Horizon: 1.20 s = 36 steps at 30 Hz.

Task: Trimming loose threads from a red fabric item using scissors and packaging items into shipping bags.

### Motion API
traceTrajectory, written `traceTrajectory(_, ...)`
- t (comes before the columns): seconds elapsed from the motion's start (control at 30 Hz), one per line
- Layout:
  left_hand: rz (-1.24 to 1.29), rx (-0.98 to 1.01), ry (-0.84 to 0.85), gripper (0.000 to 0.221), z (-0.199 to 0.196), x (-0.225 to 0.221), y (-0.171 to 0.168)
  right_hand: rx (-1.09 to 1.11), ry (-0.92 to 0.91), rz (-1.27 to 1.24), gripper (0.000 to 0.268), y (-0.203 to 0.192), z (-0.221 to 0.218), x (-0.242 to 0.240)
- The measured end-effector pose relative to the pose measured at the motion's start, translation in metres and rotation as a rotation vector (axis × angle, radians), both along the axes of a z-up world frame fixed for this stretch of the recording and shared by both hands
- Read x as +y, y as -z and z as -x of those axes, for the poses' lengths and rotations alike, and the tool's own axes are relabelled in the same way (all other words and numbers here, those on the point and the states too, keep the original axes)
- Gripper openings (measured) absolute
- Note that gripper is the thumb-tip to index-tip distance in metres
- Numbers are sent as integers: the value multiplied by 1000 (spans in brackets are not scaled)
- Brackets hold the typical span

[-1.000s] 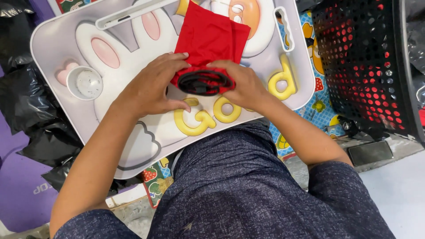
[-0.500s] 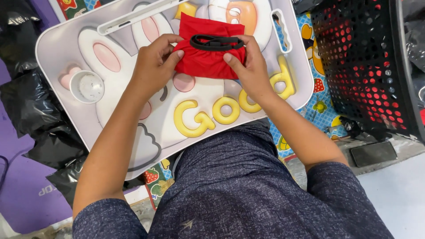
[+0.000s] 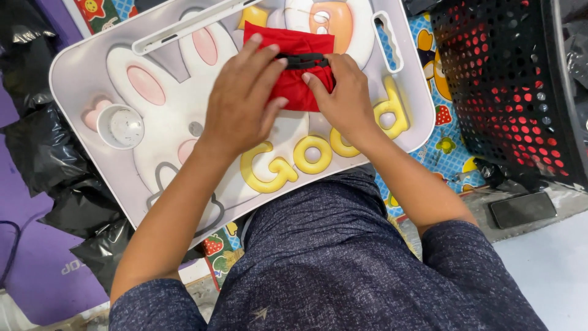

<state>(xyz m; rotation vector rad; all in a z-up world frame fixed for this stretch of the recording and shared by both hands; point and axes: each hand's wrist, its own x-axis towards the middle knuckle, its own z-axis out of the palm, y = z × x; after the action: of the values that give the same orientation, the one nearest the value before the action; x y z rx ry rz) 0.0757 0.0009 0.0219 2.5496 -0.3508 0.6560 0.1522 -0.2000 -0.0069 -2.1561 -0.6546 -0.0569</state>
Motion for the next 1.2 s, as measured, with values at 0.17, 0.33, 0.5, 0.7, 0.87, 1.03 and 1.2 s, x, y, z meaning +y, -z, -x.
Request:
traceTrajectory(0.17, -250, 268, 41, 74, -15, -2, 30, -44, 18, 9, 55, 2, 5, -3)
traceTrajectory(0.33, -388, 139, 11, 70, -21, 2, 25, -412, -234, 230, 62, -6, -4, -17)
traceTrajectory(0.5, -469, 171, 7, 89, -27, 7, 36, -407, -516, 475, 81, 8, -26, -26)
traceTrajectory(0.7, -323, 251, 77, 108, -30, 21, 40, -338, -555, 522, 100, 4, -37, -25)
traceTrajectory(0.87, -8, 307, 226, 83, -30, 36, 21, -301, -536, 436, 100, 8, -48, -21)
traceTrajectory(1.03, -32, 270, 234, 84, -37, 45, 26, -414, -477, 250, 73, 13, -56, -19)
traceTrajectory(1.2, 210, 210, 123, 60, -42, 39, 14, -234, -390, -77, 45, -6, -60, -12)
